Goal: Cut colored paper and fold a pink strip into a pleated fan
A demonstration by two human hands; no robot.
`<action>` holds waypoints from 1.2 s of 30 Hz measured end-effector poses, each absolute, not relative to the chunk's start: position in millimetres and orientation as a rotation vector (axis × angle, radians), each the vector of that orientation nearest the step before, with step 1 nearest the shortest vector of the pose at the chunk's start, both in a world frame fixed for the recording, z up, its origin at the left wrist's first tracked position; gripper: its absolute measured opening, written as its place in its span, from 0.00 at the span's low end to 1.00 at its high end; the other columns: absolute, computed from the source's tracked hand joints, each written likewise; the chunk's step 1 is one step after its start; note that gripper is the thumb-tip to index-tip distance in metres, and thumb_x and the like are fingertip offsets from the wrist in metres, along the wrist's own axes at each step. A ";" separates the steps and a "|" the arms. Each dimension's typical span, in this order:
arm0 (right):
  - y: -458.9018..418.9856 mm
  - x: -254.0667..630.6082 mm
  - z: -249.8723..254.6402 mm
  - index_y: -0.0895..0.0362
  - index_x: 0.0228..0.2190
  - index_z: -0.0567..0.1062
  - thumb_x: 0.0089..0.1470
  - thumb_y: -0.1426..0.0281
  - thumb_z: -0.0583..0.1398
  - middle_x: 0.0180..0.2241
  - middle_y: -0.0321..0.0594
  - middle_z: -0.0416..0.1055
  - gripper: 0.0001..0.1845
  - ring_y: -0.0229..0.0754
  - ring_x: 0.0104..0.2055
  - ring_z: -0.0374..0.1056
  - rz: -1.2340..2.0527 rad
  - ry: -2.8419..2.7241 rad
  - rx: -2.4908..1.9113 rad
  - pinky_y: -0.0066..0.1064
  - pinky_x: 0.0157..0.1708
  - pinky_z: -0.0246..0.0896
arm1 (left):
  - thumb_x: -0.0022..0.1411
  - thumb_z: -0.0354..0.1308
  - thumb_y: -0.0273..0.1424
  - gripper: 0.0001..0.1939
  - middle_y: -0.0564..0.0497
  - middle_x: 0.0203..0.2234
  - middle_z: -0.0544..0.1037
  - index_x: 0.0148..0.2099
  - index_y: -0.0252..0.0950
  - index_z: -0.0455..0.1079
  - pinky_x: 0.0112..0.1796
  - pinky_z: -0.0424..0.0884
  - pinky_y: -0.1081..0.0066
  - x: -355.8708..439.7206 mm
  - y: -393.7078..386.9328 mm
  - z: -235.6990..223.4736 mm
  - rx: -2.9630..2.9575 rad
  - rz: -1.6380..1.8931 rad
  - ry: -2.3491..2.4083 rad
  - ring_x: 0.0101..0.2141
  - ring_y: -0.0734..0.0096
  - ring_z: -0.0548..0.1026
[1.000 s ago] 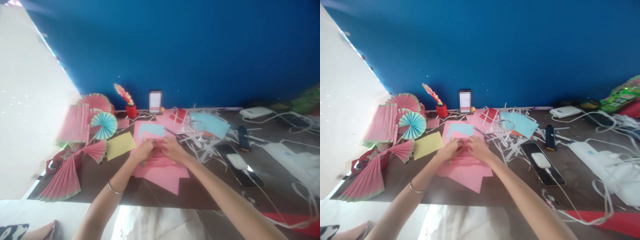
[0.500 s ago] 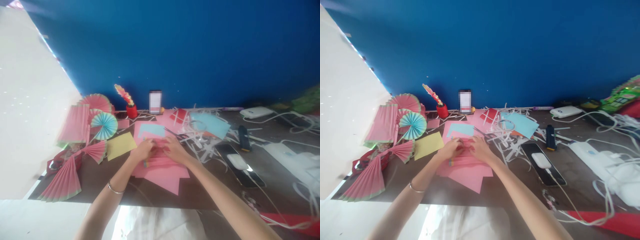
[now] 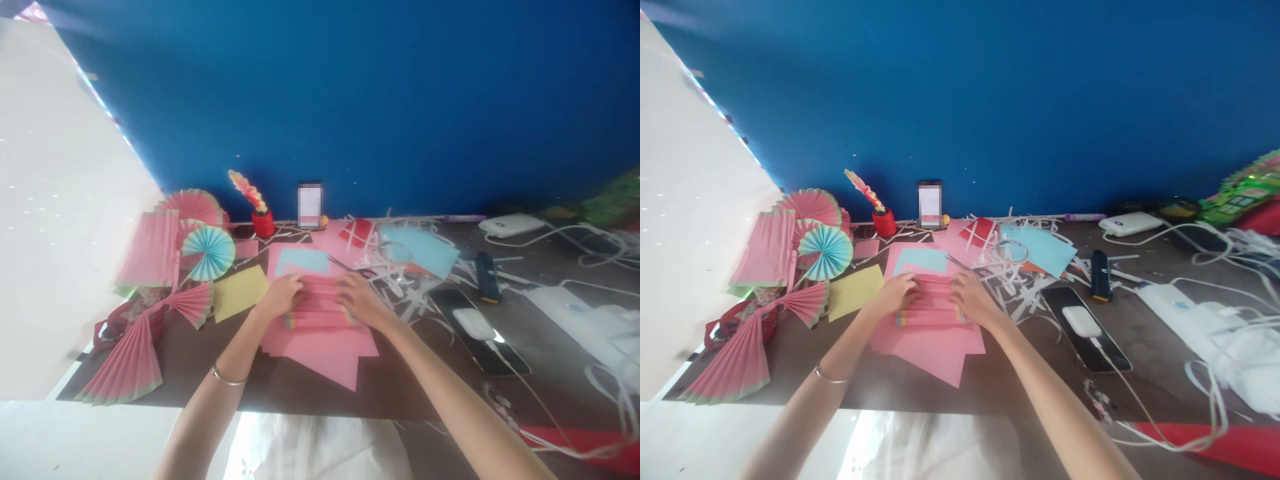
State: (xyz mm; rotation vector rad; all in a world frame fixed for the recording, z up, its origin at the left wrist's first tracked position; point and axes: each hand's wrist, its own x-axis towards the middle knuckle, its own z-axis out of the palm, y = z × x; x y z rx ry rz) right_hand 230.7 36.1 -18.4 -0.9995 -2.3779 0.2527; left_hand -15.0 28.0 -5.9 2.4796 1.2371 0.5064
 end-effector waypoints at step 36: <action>2.8 234.5 -9.6 0.52 0.27 0.73 0.49 0.71 0.59 0.32 0.41 0.71 0.02 0.45 0.37 0.67 -0.270 -1.678 -1.156 0.42 0.43 0.58 | 0.49 0.62 0.39 0.26 0.48 0.37 0.73 0.49 0.37 0.62 0.36 0.69 0.72 -5.6 25.5 -3.9 1.230 1.046 0.950 0.36 0.69 0.73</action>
